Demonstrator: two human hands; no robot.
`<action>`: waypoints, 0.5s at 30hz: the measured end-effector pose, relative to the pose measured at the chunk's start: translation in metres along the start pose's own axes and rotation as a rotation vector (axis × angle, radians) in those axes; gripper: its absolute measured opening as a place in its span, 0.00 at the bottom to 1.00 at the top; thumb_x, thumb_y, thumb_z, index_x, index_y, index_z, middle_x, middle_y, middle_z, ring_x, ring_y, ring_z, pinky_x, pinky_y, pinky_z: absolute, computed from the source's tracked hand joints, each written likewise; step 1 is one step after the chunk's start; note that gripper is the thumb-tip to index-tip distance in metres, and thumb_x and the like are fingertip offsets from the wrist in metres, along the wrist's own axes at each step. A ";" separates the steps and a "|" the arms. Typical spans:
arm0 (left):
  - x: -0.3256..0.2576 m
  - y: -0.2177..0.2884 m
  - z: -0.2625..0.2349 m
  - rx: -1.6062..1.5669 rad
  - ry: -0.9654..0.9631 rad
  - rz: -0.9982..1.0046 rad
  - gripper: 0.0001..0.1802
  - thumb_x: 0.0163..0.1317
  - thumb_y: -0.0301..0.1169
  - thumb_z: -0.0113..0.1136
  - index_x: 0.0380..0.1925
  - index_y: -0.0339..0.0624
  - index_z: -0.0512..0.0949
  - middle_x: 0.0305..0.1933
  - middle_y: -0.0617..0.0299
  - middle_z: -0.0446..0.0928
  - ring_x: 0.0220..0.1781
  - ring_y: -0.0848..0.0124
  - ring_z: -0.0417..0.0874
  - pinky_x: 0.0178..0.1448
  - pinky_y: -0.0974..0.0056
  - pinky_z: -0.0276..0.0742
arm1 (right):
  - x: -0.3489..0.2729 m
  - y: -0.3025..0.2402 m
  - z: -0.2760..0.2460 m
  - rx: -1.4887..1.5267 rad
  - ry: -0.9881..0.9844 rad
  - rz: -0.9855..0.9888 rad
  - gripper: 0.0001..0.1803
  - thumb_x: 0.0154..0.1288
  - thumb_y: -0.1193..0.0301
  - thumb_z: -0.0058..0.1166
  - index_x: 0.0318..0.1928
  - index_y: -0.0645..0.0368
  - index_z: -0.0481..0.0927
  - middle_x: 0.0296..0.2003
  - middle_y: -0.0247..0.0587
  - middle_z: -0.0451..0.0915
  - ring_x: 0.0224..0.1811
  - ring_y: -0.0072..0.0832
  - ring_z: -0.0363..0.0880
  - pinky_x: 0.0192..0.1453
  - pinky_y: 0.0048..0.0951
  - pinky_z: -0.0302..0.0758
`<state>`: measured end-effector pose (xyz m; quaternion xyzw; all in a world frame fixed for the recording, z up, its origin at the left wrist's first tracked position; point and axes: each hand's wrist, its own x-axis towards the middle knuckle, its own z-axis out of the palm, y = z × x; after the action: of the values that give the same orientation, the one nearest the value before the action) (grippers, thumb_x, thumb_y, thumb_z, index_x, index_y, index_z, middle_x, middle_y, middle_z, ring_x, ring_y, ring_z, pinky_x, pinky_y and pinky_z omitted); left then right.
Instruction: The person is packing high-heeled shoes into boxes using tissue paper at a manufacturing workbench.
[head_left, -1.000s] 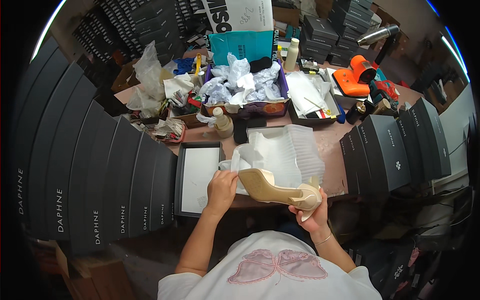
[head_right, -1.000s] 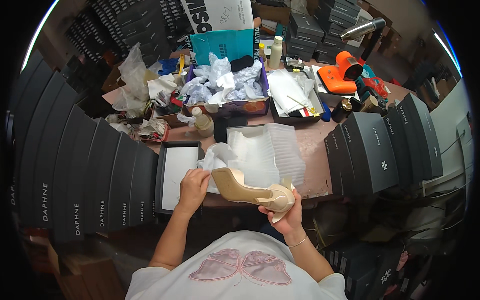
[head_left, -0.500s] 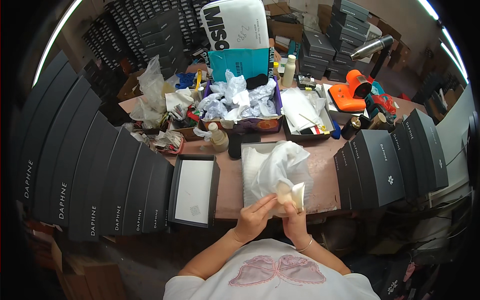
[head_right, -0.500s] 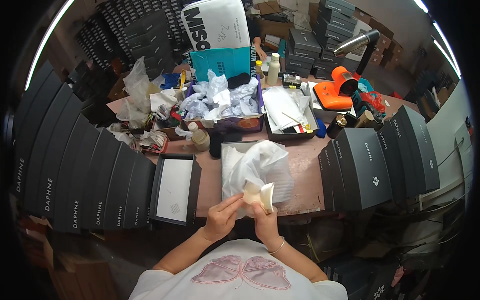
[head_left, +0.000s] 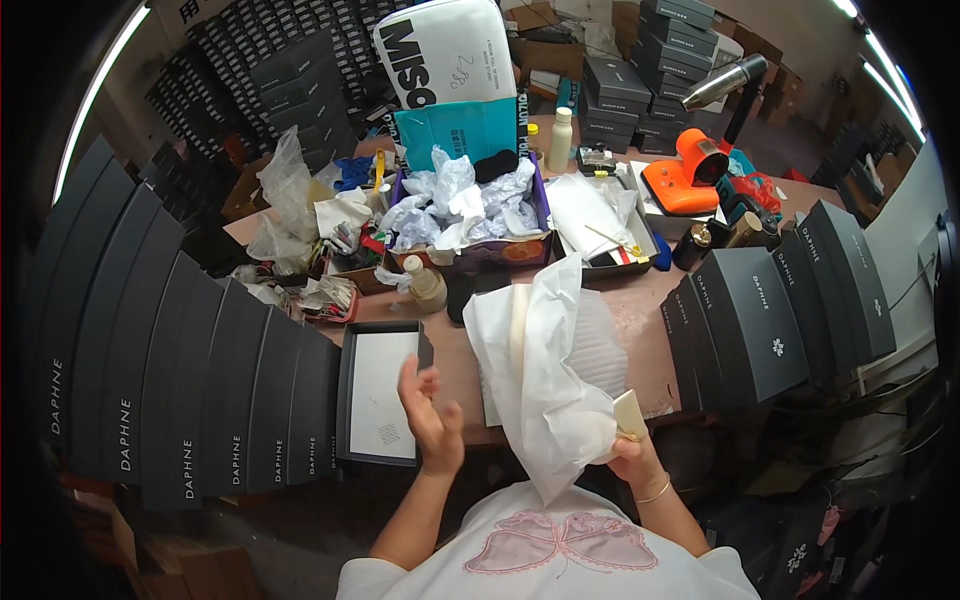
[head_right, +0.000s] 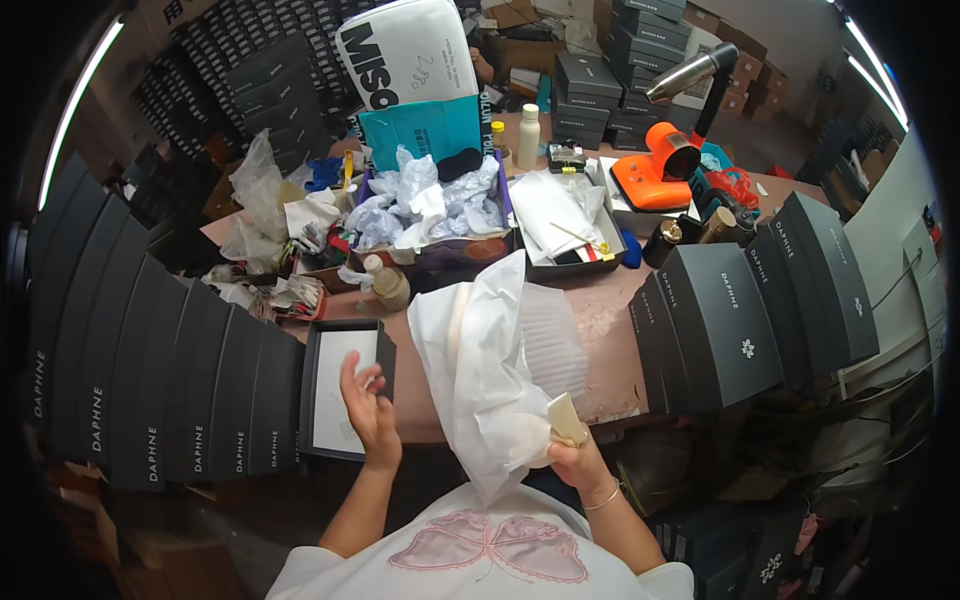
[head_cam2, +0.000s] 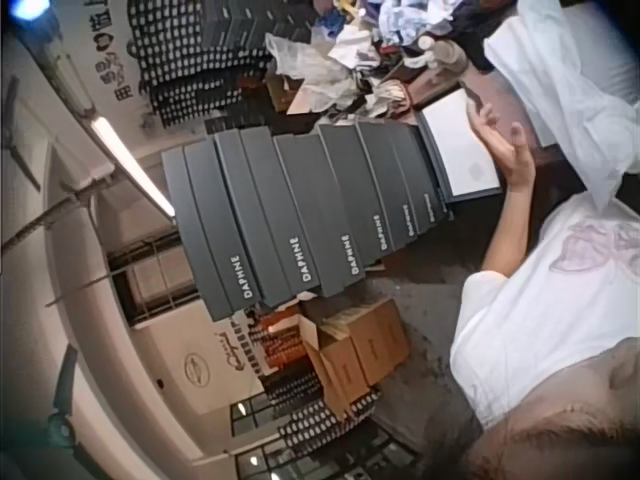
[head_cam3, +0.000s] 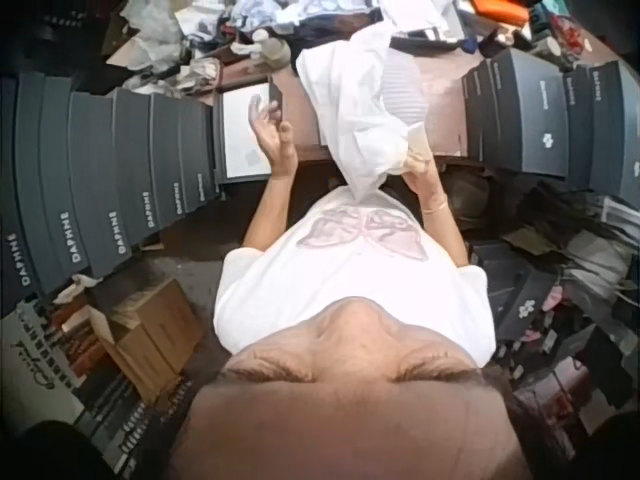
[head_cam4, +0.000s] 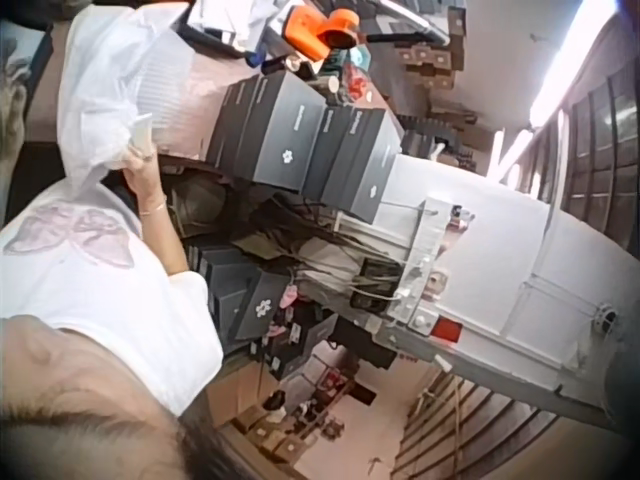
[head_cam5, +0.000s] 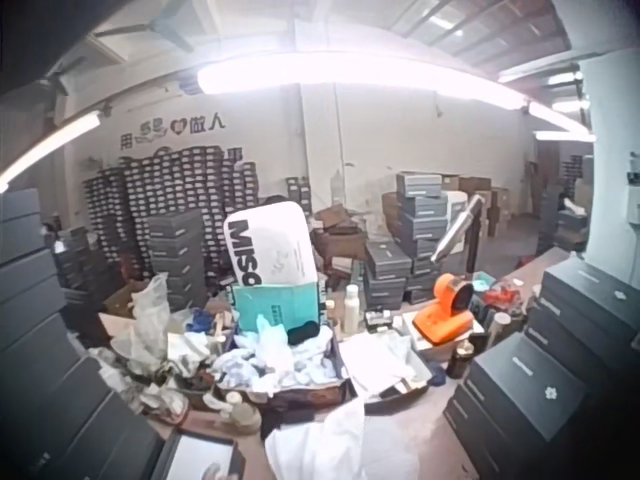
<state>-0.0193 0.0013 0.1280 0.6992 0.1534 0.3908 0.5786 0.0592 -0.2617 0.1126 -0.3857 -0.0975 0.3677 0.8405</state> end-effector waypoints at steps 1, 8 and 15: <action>0.023 -0.012 0.004 -0.133 0.120 -0.255 0.46 0.62 0.58 0.54 0.68 0.38 0.52 0.70 0.55 0.53 0.62 0.61 0.68 0.62 0.61 0.62 | -0.003 0.002 -0.001 0.006 0.015 0.017 0.31 0.51 0.68 0.63 0.55 0.69 0.71 0.49 0.45 0.78 0.50 0.33 0.79 0.57 0.34 0.75; 0.049 -0.070 0.006 -0.583 0.025 -0.524 0.23 0.67 0.36 0.55 0.57 0.36 0.66 0.57 0.54 0.72 0.55 0.66 0.75 0.61 0.65 0.69 | -0.006 0.011 0.017 0.243 0.201 -0.178 0.32 0.55 0.68 0.61 0.60 0.65 0.67 0.53 0.44 0.75 0.55 0.32 0.76 0.61 0.35 0.72; -0.035 0.042 0.049 0.323 -0.517 0.299 0.32 0.59 0.39 0.64 0.61 0.39 0.67 0.59 0.47 0.70 0.65 0.51 0.66 0.67 0.55 0.62 | 0.006 0.032 0.034 0.134 0.219 -0.268 0.29 0.59 0.67 0.56 0.60 0.59 0.66 0.52 0.39 0.74 0.57 0.30 0.73 0.62 0.35 0.70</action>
<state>-0.0162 -0.0678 0.1533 0.8727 -0.0427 0.2515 0.4164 0.0306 -0.2241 0.1120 -0.3503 -0.0312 0.2137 0.9114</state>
